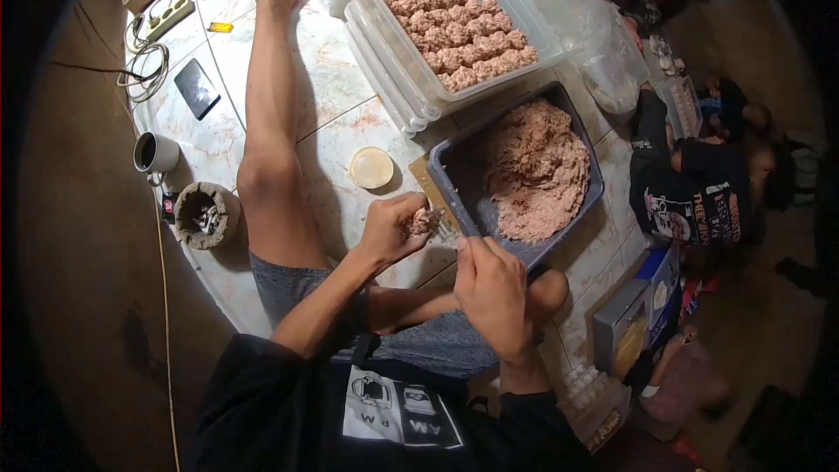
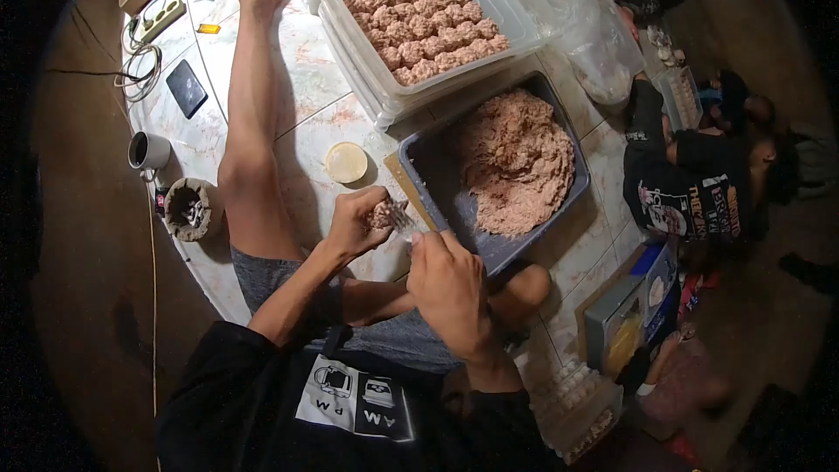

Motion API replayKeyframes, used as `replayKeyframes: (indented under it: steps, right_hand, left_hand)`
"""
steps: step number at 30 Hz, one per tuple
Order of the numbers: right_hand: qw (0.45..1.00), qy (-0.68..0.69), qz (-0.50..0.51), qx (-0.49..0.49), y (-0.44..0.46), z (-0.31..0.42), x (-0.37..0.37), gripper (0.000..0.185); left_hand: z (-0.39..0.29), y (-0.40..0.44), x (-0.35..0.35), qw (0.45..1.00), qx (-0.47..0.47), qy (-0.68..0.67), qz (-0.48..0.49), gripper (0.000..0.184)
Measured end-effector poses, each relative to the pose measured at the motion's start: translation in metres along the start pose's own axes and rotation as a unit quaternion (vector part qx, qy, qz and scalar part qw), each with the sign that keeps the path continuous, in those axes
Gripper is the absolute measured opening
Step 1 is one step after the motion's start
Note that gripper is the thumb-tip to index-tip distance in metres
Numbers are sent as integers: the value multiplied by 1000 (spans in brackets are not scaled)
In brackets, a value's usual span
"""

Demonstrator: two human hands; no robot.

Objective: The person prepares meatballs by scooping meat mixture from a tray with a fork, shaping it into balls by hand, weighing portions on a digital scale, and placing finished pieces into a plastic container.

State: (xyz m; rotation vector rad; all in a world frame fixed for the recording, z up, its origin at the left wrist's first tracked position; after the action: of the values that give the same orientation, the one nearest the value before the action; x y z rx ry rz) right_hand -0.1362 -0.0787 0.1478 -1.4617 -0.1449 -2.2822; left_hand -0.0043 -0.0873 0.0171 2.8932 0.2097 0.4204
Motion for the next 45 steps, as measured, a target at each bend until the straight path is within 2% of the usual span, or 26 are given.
replayKeyframes:
  steps: [2,5,8,9,12,14,16,18,19,20,22,24,26,27,28,30,32,34,36,37,38,40,41,42,44,45]
  right_hand:
    - [1000,14,-8,-11,-1,5,-9,26]
    - [1000,4,-30,-8,1,-3,-5,23]
    - [998,9,-46,-30,3,2,4,25]
    - [999,12,-30,-25,1,6,-13,25]
    - [998,38,-28,-29,1,8,-11,26]
    - [992,91,-69,-52,0,9,14,29]
    - [995,87,-38,-24,-4,15,2,21]
    - [996,79,9,-26,-4,8,-16,18]
    - [993,99,-58,7,0,5,3,18]
    - [992,88,-67,-52,2,-12,16,21]
    - [980,87,-131,-124,6,-36,43,23]
    - [985,-20,-101,-136,14,-65,36,24]
    - [983,-89,-65,-147,19,-108,18,23]
    - [982,-101,-43,-155,20,-134,2,22]
    - [980,-113,-21,-163,22,-154,-15,21]
    - [984,-105,-89,-115,34,-156,-24,18]
    - [982,-69,-169,-47,37,-143,-16,17]
    - [966,1,-255,46,39,-69,2,18]
    - [984,134,-112,18,38,-56,-49,24]
    - [992,113,-43,28,36,-44,-76,29]
    - [995,90,27,37,34,-33,-102,34]
    - [997,54,1,55,36,-28,-128,40]
    - [997,33,-16,64,40,-29,-140,42]
    - [993,13,-81,91,41,-28,-139,43]
    - [997,47,-3,53,51,-49,-174,34]
    - [998,-19,23,50,57,-62,-198,24]
  left_hand:
    - [-15,4,6,997,-59,19,-41,22]
    - [-19,7,18,993,-37,48,-100,16]
    - [-45,8,33,986,-55,58,-145,31]
    - [-51,7,30,981,-93,81,-147,44]
    - [-53,3,34,973,-99,116,-173,46]
    - [-57,-1,40,964,-110,122,-210,32]
    - [-66,-1,44,952,-151,123,-235,24]
    - [-30,7,44,974,-30,69,-215,34]
    - [-8,13,47,977,45,60,-199,36]
    - [14,13,50,974,125,53,-182,39]
    - [26,16,58,975,113,-35,-186,39]
    - [36,15,61,963,141,-146,-176,34]
    - [9,13,92,955,94,-128,-251,25]
    - [-13,19,109,950,88,-120,-275,30]
    - [-21,24,102,963,50,-102,-243,35]
    - [-30,28,85,982,-23,-62,-176,45]
    - [-35,19,73,981,-73,59,-168,51]
    - [-7,10,73,978,22,80,-189,41]
    - [24,20,71,971,120,-87,-185,34]
    - [37,23,68,954,166,-170,-180,30]
    - [26,27,75,967,113,-131,-189,28]
    - [-4,26,91,977,10,-54,-205,26]
    - [-11,17,108,965,33,-5,-260,27]
    - [6,13,115,956,96,-57,-272,29]
    - [-19,23,114,970,74,1,-230,40]
    - [-11,22,98,981,21,20,-192,43]
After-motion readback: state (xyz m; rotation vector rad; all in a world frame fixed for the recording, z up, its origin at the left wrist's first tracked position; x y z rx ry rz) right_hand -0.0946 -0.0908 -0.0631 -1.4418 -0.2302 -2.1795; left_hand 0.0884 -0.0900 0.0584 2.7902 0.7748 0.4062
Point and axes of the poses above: each hand's wrist, its own y-axis towards the middle knuckle, its own x-axis out of the back of the hand, z = x × y, the point moved 10 cm from there along y, towards the middle knuckle, and after that the axes turned 3 degrees about -z, right-handed, at the moved point
